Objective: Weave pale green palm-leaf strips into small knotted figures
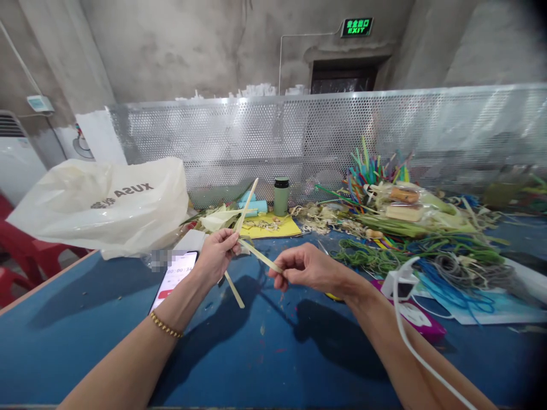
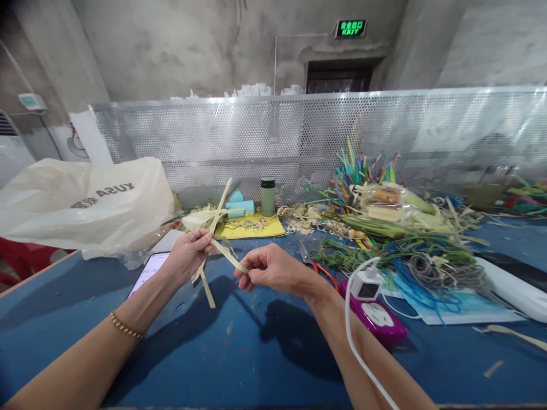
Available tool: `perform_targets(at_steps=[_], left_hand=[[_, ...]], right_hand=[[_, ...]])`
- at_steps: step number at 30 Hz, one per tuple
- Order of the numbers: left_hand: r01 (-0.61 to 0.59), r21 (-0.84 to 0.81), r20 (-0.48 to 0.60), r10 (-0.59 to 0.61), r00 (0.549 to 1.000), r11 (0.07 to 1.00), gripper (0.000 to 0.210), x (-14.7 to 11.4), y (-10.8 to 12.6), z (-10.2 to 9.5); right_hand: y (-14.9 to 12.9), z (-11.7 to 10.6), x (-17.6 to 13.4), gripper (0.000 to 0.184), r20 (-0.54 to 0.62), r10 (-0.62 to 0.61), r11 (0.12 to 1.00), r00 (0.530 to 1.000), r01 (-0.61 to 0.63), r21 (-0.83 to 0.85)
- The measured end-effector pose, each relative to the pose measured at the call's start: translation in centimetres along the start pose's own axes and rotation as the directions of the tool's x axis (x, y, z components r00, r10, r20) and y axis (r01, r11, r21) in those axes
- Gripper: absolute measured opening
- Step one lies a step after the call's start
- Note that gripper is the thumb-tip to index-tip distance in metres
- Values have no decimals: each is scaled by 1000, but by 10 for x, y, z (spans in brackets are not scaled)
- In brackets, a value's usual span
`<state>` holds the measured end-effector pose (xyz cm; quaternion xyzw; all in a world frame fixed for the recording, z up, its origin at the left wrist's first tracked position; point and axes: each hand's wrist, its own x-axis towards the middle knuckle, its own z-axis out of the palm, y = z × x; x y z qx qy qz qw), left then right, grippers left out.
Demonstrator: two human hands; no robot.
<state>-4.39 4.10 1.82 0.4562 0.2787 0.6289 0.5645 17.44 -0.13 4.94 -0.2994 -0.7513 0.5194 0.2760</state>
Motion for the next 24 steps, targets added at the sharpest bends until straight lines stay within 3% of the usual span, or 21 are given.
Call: perform_targets(at_steps=[5, 10, 14, 19, 24], left_hand=[[20, 20, -7, -20, 1000, 1000, 20, 0, 0, -1], [-4, 92, -69, 11, 998, 996, 19, -1, 0, -1], [42, 101, 2, -43, 999, 994, 21, -2, 3, 2], [66, 89, 13, -67, 998, 994, 21, -2, 2, 0], [23, 132, -2, -23, 1000, 991, 18, -1, -1, -2]], right_hand=[[0, -3, -2, 27, 17, -1, 1000, 1000, 1, -27], [7, -7, 1, 15, -180, -11, 975, 984, -29, -219], [10, -12, 2, 9, -273, -53, 927, 960, -54, -371], [9, -25, -1, 13, -319, -105, 873, 942, -67, -484], [-3, -31, -7, 15, -277, -96, 852, 956, -65, -519]])
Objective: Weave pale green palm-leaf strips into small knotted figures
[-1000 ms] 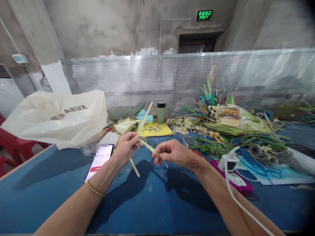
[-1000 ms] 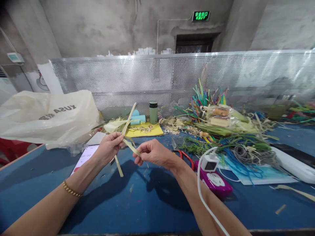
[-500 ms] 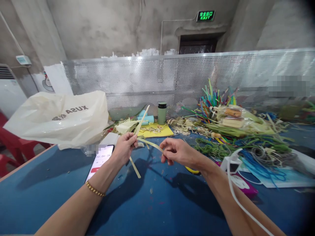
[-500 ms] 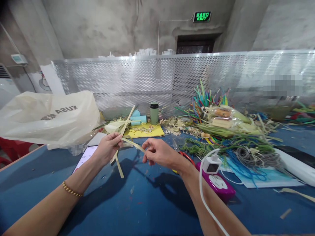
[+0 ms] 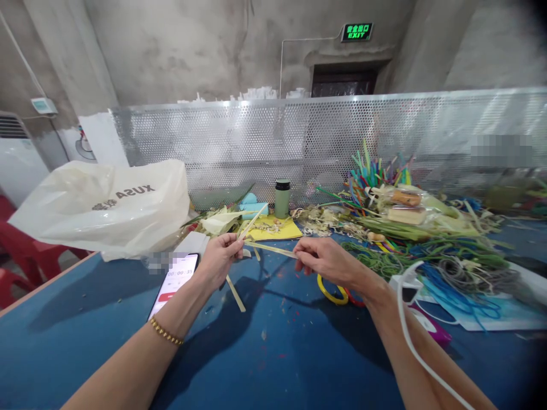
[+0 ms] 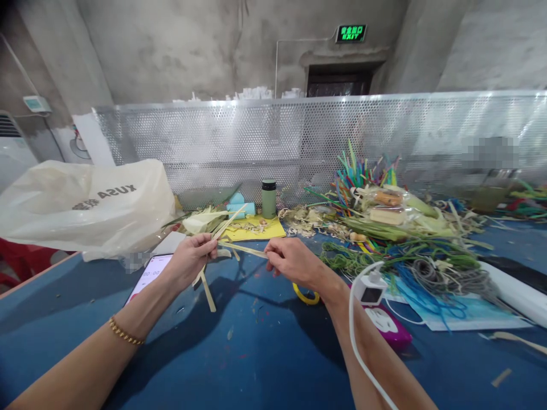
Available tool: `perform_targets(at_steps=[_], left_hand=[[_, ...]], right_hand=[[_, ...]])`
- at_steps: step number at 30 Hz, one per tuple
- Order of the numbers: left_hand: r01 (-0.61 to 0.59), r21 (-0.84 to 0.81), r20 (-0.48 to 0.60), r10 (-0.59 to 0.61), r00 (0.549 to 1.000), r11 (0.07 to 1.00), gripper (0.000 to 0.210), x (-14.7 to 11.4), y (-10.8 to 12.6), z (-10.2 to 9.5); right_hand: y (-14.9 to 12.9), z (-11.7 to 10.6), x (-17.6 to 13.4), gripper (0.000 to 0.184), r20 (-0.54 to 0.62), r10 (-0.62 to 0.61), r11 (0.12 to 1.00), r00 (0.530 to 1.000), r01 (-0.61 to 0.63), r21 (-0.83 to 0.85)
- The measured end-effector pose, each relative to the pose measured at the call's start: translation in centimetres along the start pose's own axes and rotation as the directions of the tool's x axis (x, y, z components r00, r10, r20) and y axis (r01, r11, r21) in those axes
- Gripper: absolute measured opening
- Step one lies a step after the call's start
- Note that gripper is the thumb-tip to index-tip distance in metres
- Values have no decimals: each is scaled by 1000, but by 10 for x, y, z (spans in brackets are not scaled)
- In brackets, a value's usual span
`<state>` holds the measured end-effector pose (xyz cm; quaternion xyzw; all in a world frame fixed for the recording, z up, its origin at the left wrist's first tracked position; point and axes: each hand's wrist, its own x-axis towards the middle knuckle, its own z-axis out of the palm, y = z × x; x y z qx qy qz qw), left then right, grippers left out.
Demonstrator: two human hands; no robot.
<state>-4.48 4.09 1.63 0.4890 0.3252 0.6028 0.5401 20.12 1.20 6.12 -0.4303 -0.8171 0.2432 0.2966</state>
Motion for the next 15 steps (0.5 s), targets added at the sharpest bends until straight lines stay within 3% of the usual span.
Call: perform_targets(at_steps=[4, 7, 9, 11, 12, 15], left_hand=[[-1, -128, -23, -2, 1000, 992, 14, 0, 1, 3], [31, -275, 14, -28, 1000, 961, 15, -2, 4, 5], [45, -268, 64, -29, 998, 962, 16, -4, 5, 7], [27, -181, 115, -6, 993, 983, 15, -8, 5, 11], [5, -122, 136, 11, 991, 992, 15, -11, 4, 13], [-43, 35, 167, 36, 985, 998, 15, -19, 0, 22]], right_hand=[[-8, -7, -4, 16, 194, -17, 978, 981, -24, 205], [-4, -5, -2, 18, 230, -13, 988, 973, -23, 153], [1, 2, 2, 20, 146, -23, 997, 989, 33, -66], [3, 11, 7, 18, -47, -55, 976, 997, 44, -213], [2, 17, 9, 21, -113, -99, 972, 989, 71, -224], [-7, 34, 13, 23, -157, -179, 979, 971, 161, -122]])
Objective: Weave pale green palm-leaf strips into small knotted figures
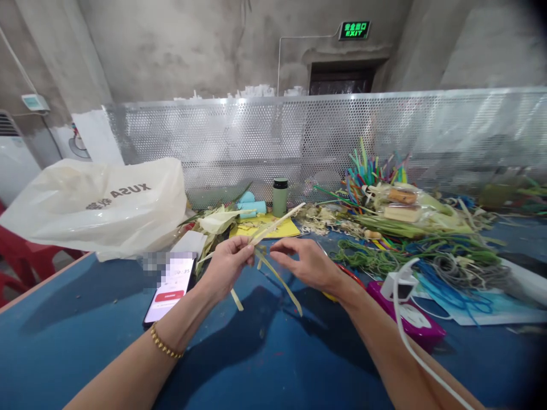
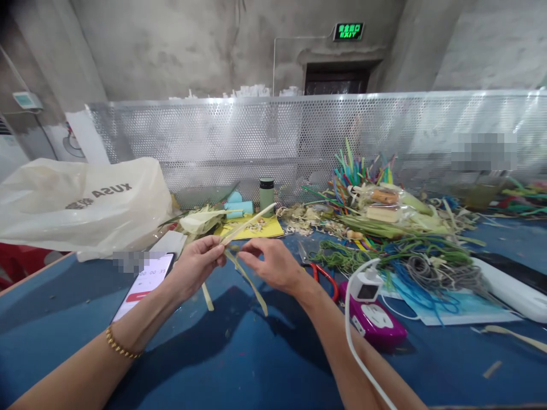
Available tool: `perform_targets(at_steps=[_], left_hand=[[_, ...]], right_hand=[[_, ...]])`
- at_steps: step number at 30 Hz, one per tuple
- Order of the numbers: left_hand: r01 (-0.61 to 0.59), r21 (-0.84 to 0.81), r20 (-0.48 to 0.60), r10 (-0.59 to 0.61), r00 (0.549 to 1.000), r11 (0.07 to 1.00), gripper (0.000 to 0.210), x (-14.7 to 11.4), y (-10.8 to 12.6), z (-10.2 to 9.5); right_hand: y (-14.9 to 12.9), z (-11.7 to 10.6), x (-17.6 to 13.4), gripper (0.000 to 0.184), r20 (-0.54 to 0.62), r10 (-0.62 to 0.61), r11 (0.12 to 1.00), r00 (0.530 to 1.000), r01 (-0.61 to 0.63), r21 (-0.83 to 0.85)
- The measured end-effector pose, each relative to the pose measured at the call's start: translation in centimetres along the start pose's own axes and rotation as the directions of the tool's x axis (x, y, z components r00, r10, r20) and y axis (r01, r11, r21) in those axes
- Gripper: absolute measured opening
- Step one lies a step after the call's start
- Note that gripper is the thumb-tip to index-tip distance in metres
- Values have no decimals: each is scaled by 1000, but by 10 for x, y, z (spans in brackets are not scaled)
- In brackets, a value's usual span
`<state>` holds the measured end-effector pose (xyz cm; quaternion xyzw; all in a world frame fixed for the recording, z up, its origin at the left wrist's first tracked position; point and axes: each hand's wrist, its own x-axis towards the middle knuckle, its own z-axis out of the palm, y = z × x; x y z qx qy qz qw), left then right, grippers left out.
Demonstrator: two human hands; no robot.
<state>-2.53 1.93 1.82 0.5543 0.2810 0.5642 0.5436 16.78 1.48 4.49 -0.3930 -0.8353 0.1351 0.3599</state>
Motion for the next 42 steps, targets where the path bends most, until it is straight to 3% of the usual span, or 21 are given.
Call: perform_targets(at_steps=[5, 11, 15, 20, 26, 29, 34, 37, 40, 42], left_hand=[[-46, 149, 66, 37, 997, 988, 15, -7, -4, 9], [-37, 153, 111, 20, 994, 988, 15, -6, -1, 7], [-10, 105, 147, -5, 989, 994, 15, -8, 0, 10], [-41, 248, 115, 13, 993, 968, 13, -9, -2, 11], [-6, 225, 120, -21, 993, 974, 12, -8, -5, 8], [17, 200, 126, -43, 991, 980, 10, -8, -2, 7], [17, 204, 104, -39, 994, 979, 9, -8, -1, 8], [8, 211, 119, -34, 992, 977, 10, -9, -3, 10], [-11, 239, 146, -25, 989, 971, 11, -10, -2, 11], [-25, 273, 177, -25, 984, 962, 11, -10, 1, 10]], right_hand=[[-10, 16, 0, 20, 34, 31, 999, 999, -32, 36], [-12, 8, -3, 23, 259, 28, 953, 966, -104, 285], [-11, 11, -4, 17, 201, 81, 950, 976, -136, 279], [-5, 20, -5, 13, 146, 92, 984, 985, -112, 140], [-8, 25, -7, 13, 67, -80, 991, 995, 86, -100], [-5, 21, -6, 16, 64, -77, 995, 995, 81, -55], [1, 12, -6, 22, 178, 97, 970, 979, -133, 204], [-5, 15, -5, 7, 135, 94, 984, 986, -112, 136], [-10, 19, -6, 13, 92, 46, 997, 995, -51, 54], [-10, 19, -6, 14, 141, 28, 996, 990, -39, 76]])
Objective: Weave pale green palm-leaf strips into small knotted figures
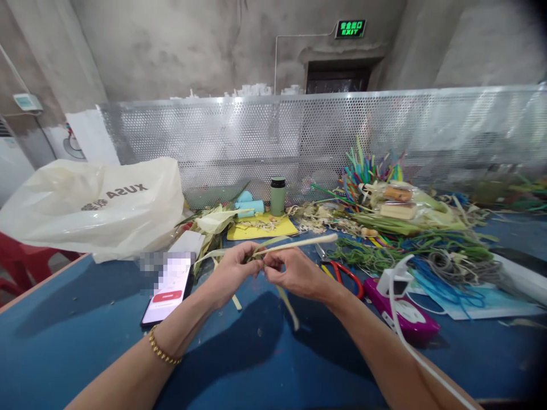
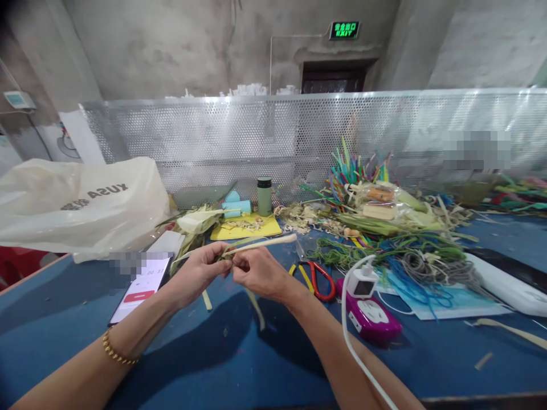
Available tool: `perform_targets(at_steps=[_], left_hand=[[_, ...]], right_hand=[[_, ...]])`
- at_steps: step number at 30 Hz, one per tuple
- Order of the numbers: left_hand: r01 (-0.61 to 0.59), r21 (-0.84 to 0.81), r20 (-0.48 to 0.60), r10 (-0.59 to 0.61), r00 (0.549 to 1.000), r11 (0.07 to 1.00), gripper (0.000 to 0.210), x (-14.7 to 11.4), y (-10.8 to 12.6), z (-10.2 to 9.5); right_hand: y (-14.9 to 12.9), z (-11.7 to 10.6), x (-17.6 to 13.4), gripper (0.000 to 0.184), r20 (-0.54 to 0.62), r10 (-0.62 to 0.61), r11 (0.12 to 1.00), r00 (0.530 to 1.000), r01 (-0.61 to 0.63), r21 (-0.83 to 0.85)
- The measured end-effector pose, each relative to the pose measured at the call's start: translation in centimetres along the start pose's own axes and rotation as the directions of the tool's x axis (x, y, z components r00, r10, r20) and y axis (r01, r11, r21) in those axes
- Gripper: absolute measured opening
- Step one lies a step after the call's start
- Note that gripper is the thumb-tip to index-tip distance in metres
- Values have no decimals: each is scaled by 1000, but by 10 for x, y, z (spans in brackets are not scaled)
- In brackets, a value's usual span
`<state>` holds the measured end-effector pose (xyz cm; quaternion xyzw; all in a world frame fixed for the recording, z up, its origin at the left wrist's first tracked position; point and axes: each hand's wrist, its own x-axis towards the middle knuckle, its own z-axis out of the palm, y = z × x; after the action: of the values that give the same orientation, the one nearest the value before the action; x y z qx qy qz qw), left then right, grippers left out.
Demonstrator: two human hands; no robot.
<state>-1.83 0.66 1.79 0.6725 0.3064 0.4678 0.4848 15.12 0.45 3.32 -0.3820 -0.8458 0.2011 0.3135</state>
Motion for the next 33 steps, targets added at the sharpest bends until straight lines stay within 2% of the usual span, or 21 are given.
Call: perform_targets(at_steps=[3, 9, 11, 14, 17, 23, 25, 28, 33], left_hand=[[-3, 73, 32, 1, 999, 997, 15, -1, 5, -1], [-10, 124, -12, 11, 1000, 992, 17, -2, 11, 1], [-16, 133, -42, 22, 999, 991, 16, -2, 11, 1], [-23, 143, -54, 31, 998, 989, 16, -1, 10, -1], [-35, 154, -41, 42, 998, 987, 18, -1, 9, -1], [-59, 186, -9, 61, 998, 981, 20, -2, 8, -1], [-58, 204, -22, 64, 998, 977, 20, -2, 8, -1], [-56, 204, -45, 66, 997, 977, 23, -1, 9, -2], [-45, 221, -37, 54, 998, 974, 24, -1, 9, -2]], right_hand=[[2, -3, -1, 13, 73, -10, 1000, 997, 9, 13], [3, -2, -4, 10, 4, -21, 990, 1000, 22, -139], [3, -2, -4, 12, 24, 2, 997, 1000, 0, -83], [3, -4, -2, 19, 66, 26, 994, 998, -33, 108], [0, -2, 0, 13, 20, 37, 983, 999, -40, 180], [-3, 2, 1, 10, -127, -59, 989, 990, 41, -142], [-2, 0, 0, 10, -96, -71, 989, 993, 58, -137], [-1, -6, -1, 9, -28, -53, 998, 998, 52, -22], [-2, -4, -2, 6, -74, -69, 996, 995, 65, -58]])
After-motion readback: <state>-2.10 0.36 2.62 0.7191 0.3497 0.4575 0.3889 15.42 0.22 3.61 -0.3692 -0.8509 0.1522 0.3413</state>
